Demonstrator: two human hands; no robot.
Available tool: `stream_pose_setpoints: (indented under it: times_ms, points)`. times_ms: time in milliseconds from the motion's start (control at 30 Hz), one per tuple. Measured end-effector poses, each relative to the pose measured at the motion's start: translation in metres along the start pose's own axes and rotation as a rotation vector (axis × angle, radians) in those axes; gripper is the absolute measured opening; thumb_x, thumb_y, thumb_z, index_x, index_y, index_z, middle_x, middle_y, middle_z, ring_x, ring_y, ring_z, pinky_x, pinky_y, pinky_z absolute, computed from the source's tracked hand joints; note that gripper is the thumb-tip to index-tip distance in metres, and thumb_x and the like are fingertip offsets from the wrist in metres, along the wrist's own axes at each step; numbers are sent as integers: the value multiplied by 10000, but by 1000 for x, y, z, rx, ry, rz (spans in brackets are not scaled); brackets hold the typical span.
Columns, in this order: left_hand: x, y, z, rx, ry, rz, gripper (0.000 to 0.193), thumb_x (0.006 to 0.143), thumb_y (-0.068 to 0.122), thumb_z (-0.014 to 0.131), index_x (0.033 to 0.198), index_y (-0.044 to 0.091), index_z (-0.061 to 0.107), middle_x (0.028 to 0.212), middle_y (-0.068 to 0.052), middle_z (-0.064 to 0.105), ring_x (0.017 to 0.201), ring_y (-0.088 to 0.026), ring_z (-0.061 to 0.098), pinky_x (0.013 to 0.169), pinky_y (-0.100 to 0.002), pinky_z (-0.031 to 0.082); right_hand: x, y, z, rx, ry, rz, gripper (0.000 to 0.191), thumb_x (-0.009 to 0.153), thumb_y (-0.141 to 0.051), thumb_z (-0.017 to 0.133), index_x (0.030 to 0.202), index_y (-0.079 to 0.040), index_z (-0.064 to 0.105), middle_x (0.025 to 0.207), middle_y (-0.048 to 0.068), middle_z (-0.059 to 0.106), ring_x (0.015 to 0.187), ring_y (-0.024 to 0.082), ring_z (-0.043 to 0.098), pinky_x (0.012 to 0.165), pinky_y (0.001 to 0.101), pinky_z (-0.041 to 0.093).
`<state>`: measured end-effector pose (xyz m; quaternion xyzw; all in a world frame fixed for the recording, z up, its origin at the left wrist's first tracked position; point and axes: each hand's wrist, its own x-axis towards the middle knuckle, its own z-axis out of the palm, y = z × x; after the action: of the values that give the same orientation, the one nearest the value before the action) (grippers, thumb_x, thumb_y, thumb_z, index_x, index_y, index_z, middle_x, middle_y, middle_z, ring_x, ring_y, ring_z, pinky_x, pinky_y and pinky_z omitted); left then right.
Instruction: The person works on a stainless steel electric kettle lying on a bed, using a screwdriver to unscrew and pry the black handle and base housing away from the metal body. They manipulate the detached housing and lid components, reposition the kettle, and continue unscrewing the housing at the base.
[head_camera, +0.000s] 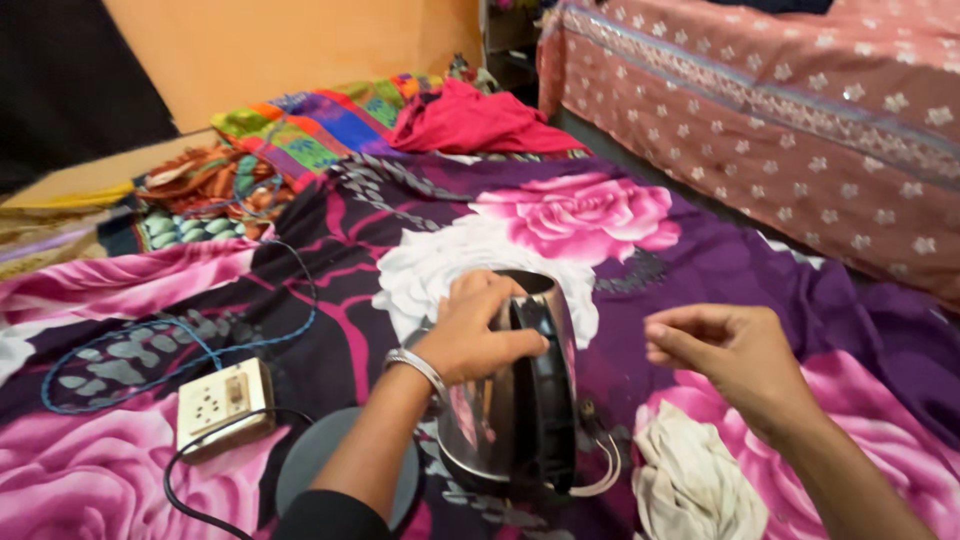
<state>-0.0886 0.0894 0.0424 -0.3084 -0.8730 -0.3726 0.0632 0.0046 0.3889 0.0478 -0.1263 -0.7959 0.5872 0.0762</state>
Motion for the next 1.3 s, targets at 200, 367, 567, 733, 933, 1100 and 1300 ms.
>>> stream_pose_setpoints:
  times_ms: [200,367,567,733,933,1100,1300]
  points:
    - [-4,12,-5,-77,-57,-152,692,613,520,764,1192,154,670,1237,-64,523,1301,-263,432,1162,-520,202,-6,-85,54,36,-224,-217,200,849,-75,733,1004,31,803,860,96,814,748,149,762,715,277,628]
    - [-2,13,-7,-110,-73,-172,745,602,526,762,1236,156,638,1258,-44,500,1362,-253,388,1199,-605,73,-10,-103,78,-366,-177,-329,129,803,-107,793,891,-14,807,743,79,801,654,118,711,657,284,576]
    - [0,9,-9,-129,-97,-189,730,605,541,745,1224,167,641,1233,-27,510,1379,-243,363,1192,-622,74,2,-99,86,-427,-219,-514,139,781,-135,806,880,-39,818,759,25,799,665,89,699,646,279,552]
    - [0,6,-11,-135,-98,-185,720,603,541,743,1215,172,654,1229,-25,513,1375,-238,372,1198,-615,80,20,-88,89,-166,-344,-375,137,818,-138,794,888,-24,820,737,22,772,659,74,667,624,269,560]
    - [-1,3,-11,-124,-87,-173,721,609,540,750,1214,158,656,1240,-24,514,1365,-235,376,1185,-597,99,26,-85,95,-201,-334,-336,146,791,-144,827,876,-25,838,673,11,734,601,61,607,569,254,490]
    - [-3,3,-14,-131,-85,-160,714,616,552,734,1206,159,650,1219,-33,517,1310,-230,419,1143,-461,234,30,-95,98,-290,-327,-244,137,760,-141,853,846,-35,854,615,7,694,543,55,517,496,257,382]
    - [-1,7,-15,-131,-100,-186,703,607,537,739,1200,168,660,1223,-26,509,1323,-229,398,1145,-468,199,31,-104,102,-317,-291,-169,108,733,-106,868,804,-25,850,612,41,724,502,84,523,477,271,409]
